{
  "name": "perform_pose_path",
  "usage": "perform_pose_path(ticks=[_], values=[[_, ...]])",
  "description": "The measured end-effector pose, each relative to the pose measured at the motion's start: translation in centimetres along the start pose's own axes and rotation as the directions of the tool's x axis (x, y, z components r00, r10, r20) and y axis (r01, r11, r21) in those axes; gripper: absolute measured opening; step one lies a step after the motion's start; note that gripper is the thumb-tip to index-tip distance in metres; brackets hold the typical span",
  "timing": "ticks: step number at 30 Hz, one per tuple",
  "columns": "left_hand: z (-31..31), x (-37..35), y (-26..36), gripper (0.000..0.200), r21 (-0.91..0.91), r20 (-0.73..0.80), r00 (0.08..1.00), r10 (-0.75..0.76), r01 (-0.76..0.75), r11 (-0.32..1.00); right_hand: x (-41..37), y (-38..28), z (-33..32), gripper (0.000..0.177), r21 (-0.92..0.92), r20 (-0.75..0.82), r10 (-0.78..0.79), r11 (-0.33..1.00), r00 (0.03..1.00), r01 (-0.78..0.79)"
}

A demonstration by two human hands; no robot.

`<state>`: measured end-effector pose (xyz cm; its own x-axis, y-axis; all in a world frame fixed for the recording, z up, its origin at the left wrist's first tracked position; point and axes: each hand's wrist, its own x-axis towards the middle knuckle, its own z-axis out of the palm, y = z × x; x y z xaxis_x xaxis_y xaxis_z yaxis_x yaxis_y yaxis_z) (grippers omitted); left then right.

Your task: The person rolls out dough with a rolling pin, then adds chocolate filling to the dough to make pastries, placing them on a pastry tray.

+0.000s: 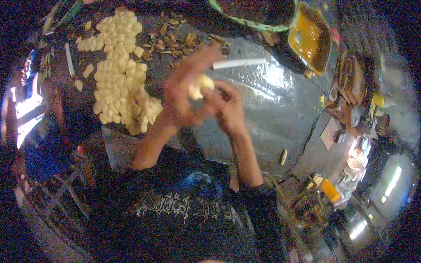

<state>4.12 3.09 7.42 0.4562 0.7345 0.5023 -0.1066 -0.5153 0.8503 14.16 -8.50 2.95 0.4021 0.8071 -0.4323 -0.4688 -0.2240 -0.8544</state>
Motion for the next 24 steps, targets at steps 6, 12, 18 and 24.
perform_pose_path(ticks=[6, 12, 18, 24], values=[[0.4, 2.9, -1.2, 0.019, -0.241, 0.279, 0.959, 0.054, 0.016, 0.970, -1.0, -2.8, 3.0, 0.044, 0.570, -0.056, -0.007, 0.821, 0.998, 0.038], [2.9, 3.0, -10.4, 0.049, -0.234, 0.452, 0.867, 0.209, -0.111, 0.966, 5.4, -0.6, -2.7, 0.044, 0.689, 0.079, 0.007, 0.722, 0.997, -0.059], [0.9, 6.3, -10.4, 0.085, -0.199, 0.093, 0.996, -0.009, 0.027, 0.980, 10.6, -16.8, -4.9, 0.064, -0.122, 0.278, -0.256, 0.947, 0.926, 0.298], [-1.7, 4.2, -13.5, 0.056, 0.015, 0.100, 0.964, -0.246, 0.245, 0.969, 26.0, -21.7, -6.1, 0.035, -0.874, 0.187, -0.125, -0.473, 0.974, 0.107]])
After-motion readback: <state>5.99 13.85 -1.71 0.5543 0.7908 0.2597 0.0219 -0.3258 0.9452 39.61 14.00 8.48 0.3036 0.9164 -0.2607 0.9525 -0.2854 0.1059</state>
